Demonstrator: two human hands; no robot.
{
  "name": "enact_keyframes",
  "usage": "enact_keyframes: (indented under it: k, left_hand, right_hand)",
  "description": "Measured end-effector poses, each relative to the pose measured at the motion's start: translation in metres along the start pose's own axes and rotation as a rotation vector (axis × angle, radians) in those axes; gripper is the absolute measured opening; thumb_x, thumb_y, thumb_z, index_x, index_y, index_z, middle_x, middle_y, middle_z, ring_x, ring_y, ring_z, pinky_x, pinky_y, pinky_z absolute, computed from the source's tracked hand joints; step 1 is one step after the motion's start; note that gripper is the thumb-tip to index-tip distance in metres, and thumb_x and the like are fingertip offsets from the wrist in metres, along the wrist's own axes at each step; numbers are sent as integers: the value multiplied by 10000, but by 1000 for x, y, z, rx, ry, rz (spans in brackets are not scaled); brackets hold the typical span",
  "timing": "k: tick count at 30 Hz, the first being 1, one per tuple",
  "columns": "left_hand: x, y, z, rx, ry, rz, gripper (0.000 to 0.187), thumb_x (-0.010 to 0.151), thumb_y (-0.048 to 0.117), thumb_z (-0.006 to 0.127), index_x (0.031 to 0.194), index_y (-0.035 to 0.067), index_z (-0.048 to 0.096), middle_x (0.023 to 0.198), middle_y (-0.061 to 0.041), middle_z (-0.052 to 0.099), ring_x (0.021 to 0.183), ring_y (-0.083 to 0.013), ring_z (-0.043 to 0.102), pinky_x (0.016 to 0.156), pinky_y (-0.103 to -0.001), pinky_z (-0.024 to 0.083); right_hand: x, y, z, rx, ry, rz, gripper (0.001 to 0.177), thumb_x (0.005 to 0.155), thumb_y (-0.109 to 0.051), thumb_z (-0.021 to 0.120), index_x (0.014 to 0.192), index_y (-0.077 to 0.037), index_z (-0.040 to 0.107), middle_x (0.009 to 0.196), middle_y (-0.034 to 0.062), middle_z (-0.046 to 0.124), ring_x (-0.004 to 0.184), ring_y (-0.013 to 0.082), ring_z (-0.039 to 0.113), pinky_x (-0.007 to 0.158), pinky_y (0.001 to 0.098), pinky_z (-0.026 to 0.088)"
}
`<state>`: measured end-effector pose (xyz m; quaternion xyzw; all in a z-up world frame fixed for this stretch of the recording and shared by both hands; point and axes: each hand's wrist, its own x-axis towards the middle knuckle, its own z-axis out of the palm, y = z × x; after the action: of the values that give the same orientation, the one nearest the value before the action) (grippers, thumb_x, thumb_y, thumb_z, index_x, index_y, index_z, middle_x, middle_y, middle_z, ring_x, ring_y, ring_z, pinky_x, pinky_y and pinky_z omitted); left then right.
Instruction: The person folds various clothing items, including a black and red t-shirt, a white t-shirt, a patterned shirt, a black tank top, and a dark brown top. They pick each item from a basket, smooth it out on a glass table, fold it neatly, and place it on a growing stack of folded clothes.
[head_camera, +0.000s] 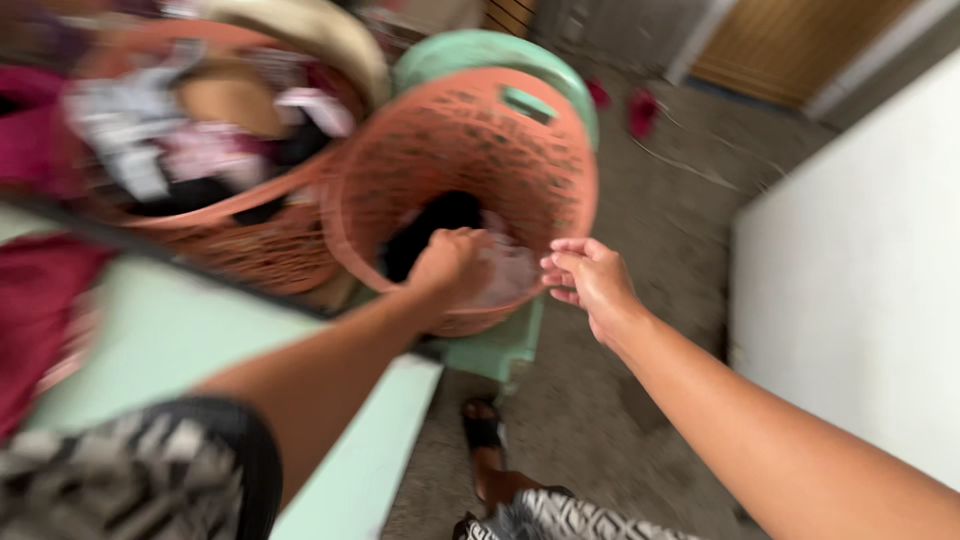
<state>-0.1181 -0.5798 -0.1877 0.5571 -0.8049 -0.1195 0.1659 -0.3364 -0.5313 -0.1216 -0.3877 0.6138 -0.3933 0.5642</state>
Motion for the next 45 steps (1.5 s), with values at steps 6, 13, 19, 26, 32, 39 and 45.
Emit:
enact_keyframes:
  k: [6, 13, 19, 26, 32, 39, 45]
  left_hand:
    - [103, -62, 136, 223, -570, 57, 254, 855, 208, 622, 1019, 76, 764, 1071, -205, 757, 1008, -373, 729, 880, -491, 574]
    - [93, -71, 187, 413, -625, -138, 264, 863, 233, 668, 979, 24, 778, 996, -230, 759, 931, -367, 726, 808, -469, 568]
    - [102, -28, 21, -603, -127, -529, 236, 849, 215, 709, 967, 22, 778, 855, -146, 730, 754, -262, 671, 668, -403, 550]
    - [25, 53, -215, -1772, 328, -623, 111, 987, 145, 656, 968, 37, 673, 637, 38, 433, 550, -99, 424, 563, -307, 453]
    - [-92, 66, -325, -1708, 623, -411, 277, 940, 123, 633, 1205, 77, 696, 651, 41, 488, 584, -92, 489, 617, -304, 496]
    - [-280, 62, -364, -873, 848, -363, 462, 946, 246, 710, 1365, 74, 618, 1196, -7, 686, 1086, -86, 617, 938, -301, 516]
    - [-424, 81, -323, -755, 772, -737, 594, 832, 322, 786, 1354, 95, 616, 1152, -37, 726, 993, -101, 664, 833, -289, 549]
  right_hand:
    - [47, 21, -54, 71, 56, 80, 294, 932, -150, 635, 1212, -59, 637, 1026, 71, 751, 841, 155, 699, 718, 312, 572]
    - [66, 40, -47, 51, -89, 65, 285, 949, -139, 623, 1208, -18, 637, 1029, 97, 743, 846, 148, 709, 759, 295, 596]
    - [70, 13, -6, -131, -351, -87, 384, 896, -211, 749, 1193, 17, 660, 1052, 88, 749, 890, 181, 724, 818, 310, 597]
    - [-10, -82, 86, -578, -177, -965, 645, 682, -298, 897, 1171, -24, 578, 1142, 194, 625, 1043, 357, 597, 891, 452, 479]
    - [-72, -125, 154, -459, -213, -1296, 414, 850, -284, 832, 1074, -28, 595, 1054, 159, 649, 1028, 356, 607, 904, 458, 488]
    - [-205, -105, 258, 271, -912, -569, 157, 1026, -198, 654, 1042, -42, 637, 1005, 81, 698, 846, 123, 664, 764, 293, 556]
    - [-297, -91, 307, 363, -1368, 4, 176, 1011, -243, 696, 1068, -77, 684, 904, -4, 702, 737, 78, 651, 670, 226, 536]
